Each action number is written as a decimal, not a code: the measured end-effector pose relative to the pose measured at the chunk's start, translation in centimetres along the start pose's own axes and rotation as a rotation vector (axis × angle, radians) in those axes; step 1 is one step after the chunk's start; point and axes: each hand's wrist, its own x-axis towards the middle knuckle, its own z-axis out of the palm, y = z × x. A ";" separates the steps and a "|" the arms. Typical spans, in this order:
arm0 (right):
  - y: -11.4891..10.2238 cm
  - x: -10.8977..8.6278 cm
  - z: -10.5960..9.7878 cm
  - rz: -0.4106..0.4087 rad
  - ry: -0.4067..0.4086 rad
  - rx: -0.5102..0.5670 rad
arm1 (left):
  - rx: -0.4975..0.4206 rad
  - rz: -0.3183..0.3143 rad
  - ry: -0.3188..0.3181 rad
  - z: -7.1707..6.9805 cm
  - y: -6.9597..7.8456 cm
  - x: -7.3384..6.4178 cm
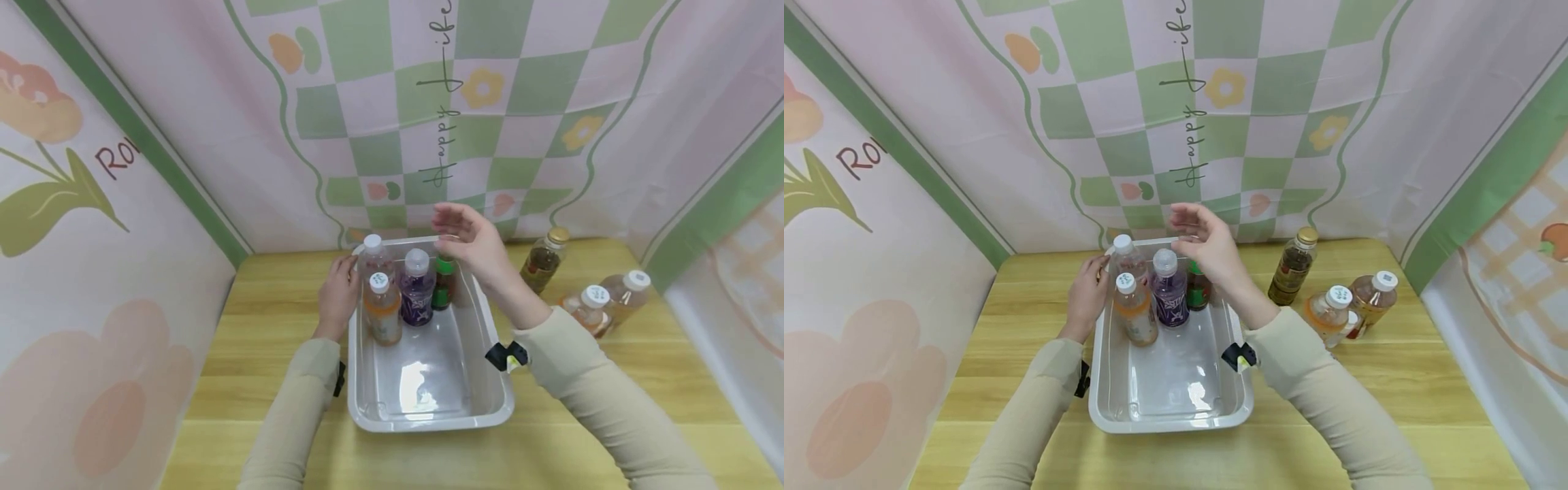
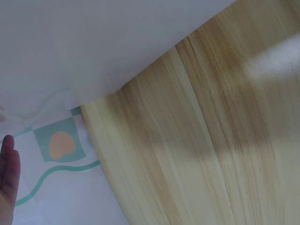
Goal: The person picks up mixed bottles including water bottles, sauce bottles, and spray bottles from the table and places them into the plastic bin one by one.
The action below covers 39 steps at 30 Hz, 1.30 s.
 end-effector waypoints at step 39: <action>2.1 -1.3 -15.4 0.005 0.379 0.599 | -0.014 -0.010 -0.004 -0.1 0.1 0.0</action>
